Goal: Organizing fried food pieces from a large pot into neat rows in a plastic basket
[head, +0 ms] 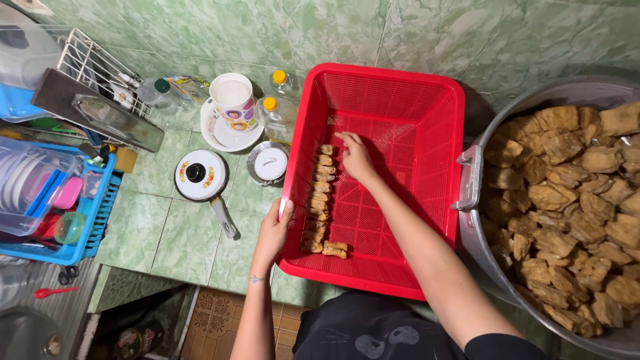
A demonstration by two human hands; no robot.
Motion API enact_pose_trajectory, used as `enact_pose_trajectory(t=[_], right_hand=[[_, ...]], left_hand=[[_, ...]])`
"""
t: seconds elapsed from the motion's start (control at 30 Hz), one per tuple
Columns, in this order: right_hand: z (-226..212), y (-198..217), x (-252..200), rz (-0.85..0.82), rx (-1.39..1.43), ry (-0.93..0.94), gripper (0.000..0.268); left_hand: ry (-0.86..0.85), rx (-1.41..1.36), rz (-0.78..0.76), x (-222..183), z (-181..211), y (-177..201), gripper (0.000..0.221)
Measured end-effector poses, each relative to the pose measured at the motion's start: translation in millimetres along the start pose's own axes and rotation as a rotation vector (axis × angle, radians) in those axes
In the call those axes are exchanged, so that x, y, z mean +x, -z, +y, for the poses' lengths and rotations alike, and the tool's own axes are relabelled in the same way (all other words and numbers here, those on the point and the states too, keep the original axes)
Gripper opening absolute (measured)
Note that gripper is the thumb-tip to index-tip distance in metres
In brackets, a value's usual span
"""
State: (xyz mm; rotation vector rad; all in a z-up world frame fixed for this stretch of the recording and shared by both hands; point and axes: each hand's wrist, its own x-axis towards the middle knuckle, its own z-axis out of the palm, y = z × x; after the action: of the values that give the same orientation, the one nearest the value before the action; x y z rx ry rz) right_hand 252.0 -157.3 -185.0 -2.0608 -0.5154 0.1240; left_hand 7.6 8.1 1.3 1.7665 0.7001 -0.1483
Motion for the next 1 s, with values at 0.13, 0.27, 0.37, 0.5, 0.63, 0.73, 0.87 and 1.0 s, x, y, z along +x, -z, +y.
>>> enact_pose_trajectory(t=[0.13,0.27,0.37,0.5,0.63,0.73,0.87,1.0], right_hand=[[-31.2,22.3,-1.6,0.08,0.035,0.02,0.061],[-108.3,77.8,-24.1,0.243,0.204,0.105,0.047],[-178.8,125.7,-70.2,0.326,0.265,0.24,0.035],[-239.5,181.7,-151.3,0.436,0.235,0.374,0.025],[-235.0,227.5,-224.1,0.584,0.116,0.343,0.023],[-203.9,265.7,-271.3,0.859,0.008,0.31,0.019],[-153.9,317.8,-328.4,1.066,-0.163,0.14,0.019],[-136.0,348.2,-366.8,1.133,-0.399,-0.004,0.021]], left_hand=[[-0.007,0.001,-0.001,-4.0,5.4,1.6,0.049],[-0.02,0.017,-0.004,-11.1,13.0,1.0,0.05],[-0.031,0.025,0.0,-11.4,10.0,0.9,0.05],[-0.062,0.047,0.008,-15.6,13.5,1.4,0.05],[-0.061,0.079,-0.008,-7.7,1.4,-1.4,0.055],[-0.078,0.122,0.008,-3.1,-7.2,-3.8,0.054],[-0.078,0.104,0.027,6.2,-22.6,-5.8,0.048],[-0.118,0.09,0.021,3.2,-18.7,-5.6,0.042]])
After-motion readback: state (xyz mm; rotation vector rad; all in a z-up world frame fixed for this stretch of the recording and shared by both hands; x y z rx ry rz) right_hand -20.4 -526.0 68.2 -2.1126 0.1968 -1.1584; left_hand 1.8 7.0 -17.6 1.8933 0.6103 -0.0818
